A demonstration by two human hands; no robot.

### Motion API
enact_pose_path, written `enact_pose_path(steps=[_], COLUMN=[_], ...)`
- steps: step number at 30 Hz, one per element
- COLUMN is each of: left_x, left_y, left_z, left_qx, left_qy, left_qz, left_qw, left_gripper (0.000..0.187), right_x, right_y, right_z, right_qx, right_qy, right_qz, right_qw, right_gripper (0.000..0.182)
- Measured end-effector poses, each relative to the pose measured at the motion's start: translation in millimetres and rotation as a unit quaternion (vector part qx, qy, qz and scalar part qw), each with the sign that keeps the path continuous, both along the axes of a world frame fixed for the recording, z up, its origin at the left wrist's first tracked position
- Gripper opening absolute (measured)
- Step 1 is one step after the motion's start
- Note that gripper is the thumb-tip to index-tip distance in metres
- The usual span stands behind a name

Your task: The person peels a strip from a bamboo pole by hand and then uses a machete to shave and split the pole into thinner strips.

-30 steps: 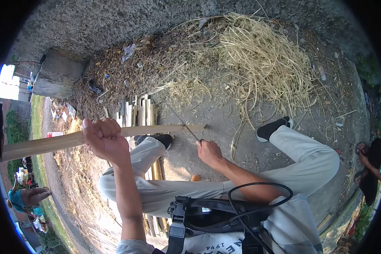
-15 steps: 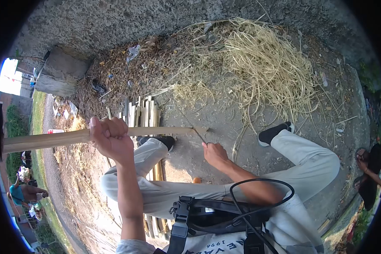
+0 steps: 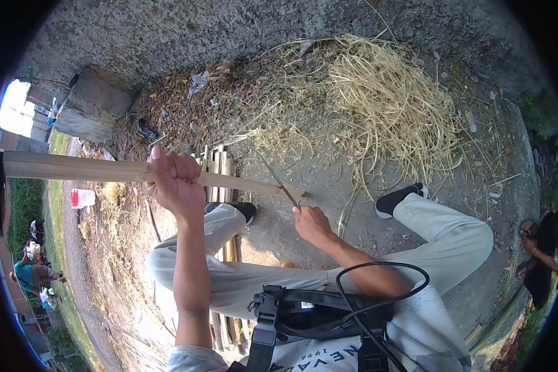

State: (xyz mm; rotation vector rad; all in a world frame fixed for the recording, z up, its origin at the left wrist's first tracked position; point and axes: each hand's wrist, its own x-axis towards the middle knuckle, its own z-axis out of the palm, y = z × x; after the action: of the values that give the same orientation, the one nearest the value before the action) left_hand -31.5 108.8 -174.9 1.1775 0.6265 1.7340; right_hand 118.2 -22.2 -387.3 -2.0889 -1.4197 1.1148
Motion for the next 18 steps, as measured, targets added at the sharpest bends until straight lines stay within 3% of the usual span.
enact_pose_path(steps=[4, 7, 8, 9, 12, 16, 18], left_x=[3.9, 7.9, 5.2, 4.0, 11.4, 10.6, 2.5], left_y=[-12.5, -26.1, -26.4, -23.6, -15.0, -15.2, -20.4], left_z=[-2.0, -3.3, -4.3, -4.2, -1.6, 0.9, -6.7], left_qx=[0.014, 0.006, 0.009, 0.017, 0.034, 0.02, 0.028], left_qy=[0.02, 0.017, 0.017, 0.017, 0.029, 0.037, 0.014], left_qz=[-0.024, -0.038, -0.048, -0.059, -0.057, -0.043, -0.069], left_qw=[0.999, 0.999, 0.999, 0.998, 0.997, 0.998, 0.997], left_gripper=[0.047, 0.048, 0.048, 0.047, 0.046, 0.045, 0.043], right_x=[-16.7, -15.3, 4.1, 19.1, 22.0, -14.0, -28.1], right_y=[-2.3, -9.6, -10.3, -17.5, -16.6, 2.6, -3.6], right_z=[42.0, -30.4, -29.0, -56.4, -44.7, 25.6, 7.6], right_qx=[0.22, 0.133, -0.08, -0.091, -0.049, 0.093, 0.138], right_qy=[0.056, 0.026, 0.017, -0.037, -0.018, 0.071, 0.132], right_qz=[-0.007, -0.02, -0.01, 0.026, 0.002, -0.029, -0.046], right_qw=[0.974, 0.991, 0.997, 0.995, 0.999, 0.993, 0.981], right_gripper=[0.039, 0.041, 0.043, 0.045, 0.043, 0.04, 0.037])
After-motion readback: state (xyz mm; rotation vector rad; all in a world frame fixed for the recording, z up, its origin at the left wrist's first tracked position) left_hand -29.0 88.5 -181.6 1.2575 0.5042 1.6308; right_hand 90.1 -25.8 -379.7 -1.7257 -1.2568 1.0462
